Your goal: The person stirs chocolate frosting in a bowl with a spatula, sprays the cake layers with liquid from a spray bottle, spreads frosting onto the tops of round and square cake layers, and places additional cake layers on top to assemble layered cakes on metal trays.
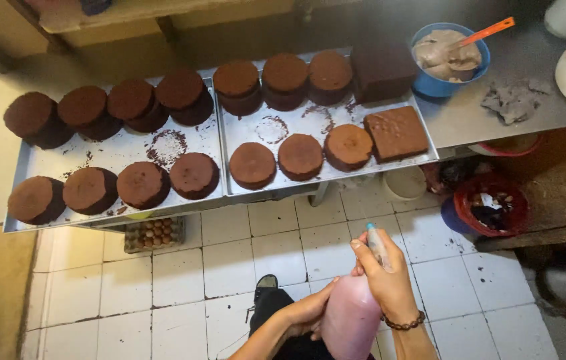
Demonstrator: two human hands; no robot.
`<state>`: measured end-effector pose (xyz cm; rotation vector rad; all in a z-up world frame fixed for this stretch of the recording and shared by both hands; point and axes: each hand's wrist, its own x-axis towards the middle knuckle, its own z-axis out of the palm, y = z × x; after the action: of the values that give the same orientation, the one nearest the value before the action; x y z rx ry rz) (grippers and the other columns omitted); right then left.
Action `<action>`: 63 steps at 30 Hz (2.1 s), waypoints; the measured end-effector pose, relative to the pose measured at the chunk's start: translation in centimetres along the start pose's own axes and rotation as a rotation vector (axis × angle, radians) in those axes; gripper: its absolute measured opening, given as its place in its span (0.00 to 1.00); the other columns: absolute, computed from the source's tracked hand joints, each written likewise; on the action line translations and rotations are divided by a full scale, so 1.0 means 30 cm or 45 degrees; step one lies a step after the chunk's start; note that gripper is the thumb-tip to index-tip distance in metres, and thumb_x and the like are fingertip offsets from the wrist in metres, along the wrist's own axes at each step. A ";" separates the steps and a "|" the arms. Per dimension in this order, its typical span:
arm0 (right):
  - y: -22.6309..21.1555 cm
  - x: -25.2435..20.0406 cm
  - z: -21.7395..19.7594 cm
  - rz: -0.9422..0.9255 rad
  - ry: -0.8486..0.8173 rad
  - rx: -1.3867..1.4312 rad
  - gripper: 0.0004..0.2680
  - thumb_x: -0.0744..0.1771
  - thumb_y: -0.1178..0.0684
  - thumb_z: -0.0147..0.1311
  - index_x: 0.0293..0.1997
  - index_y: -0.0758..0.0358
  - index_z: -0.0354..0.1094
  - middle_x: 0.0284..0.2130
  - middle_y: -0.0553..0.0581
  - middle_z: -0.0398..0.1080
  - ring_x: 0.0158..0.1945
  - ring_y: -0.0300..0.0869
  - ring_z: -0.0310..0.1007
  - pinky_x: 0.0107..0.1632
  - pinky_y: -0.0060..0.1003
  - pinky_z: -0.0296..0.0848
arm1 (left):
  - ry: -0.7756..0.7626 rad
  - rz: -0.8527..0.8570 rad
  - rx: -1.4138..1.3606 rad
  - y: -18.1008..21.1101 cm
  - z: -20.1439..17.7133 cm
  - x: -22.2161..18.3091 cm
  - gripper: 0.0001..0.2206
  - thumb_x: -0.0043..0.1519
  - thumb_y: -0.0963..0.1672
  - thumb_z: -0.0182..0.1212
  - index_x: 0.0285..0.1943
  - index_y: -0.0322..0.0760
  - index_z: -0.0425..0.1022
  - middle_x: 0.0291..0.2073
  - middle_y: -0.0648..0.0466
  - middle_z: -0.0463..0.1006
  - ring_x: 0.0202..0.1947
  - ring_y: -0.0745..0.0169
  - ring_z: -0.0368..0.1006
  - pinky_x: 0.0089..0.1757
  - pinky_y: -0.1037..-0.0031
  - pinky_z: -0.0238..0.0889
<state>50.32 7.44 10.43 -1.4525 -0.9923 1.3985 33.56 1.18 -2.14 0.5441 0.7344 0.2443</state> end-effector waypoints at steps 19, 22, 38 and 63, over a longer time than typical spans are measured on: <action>-0.084 0.119 -0.340 0.055 -0.025 -0.036 0.06 0.67 0.54 0.58 0.41 0.66 0.67 0.25 0.51 0.67 0.27 0.35 0.66 0.33 0.35 0.70 | 0.093 0.064 -0.075 0.082 0.255 0.269 0.34 0.70 0.65 0.30 0.62 0.44 0.71 0.18 0.58 0.72 0.11 0.69 0.64 0.15 0.80 0.55; -0.261 0.093 -0.299 0.181 -0.141 -0.162 0.09 0.64 0.56 0.56 0.48 0.53 0.67 0.35 0.43 0.76 0.36 0.27 0.72 0.42 0.26 0.70 | 0.010 0.085 -0.110 0.094 0.209 0.303 0.35 0.70 0.66 0.31 0.59 0.43 0.73 0.15 0.58 0.70 0.08 0.71 0.63 0.13 0.81 0.55; -0.149 0.179 -0.201 0.171 -0.148 -0.379 0.07 0.67 0.56 0.61 0.43 0.69 0.69 0.27 0.60 0.70 0.30 0.42 0.70 0.34 0.36 0.70 | -0.368 -0.004 -0.240 0.094 0.081 0.291 0.39 0.71 0.68 0.29 0.66 0.41 0.69 0.37 0.55 0.79 0.18 0.69 0.69 0.21 0.81 0.62; -0.141 0.183 -0.411 0.134 -0.008 -0.317 0.06 0.67 0.57 0.57 0.45 0.68 0.69 0.30 0.56 0.73 0.35 0.38 0.72 0.40 0.33 0.71 | -0.499 -0.140 -0.126 0.114 0.169 0.438 0.42 0.69 0.69 0.25 0.76 0.41 0.61 0.44 0.50 0.78 0.23 0.70 0.72 0.21 0.82 0.62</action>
<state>63.02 13.27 12.70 -1.7047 -1.1401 1.3920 46.47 7.28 -4.64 0.4386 0.3675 0.0664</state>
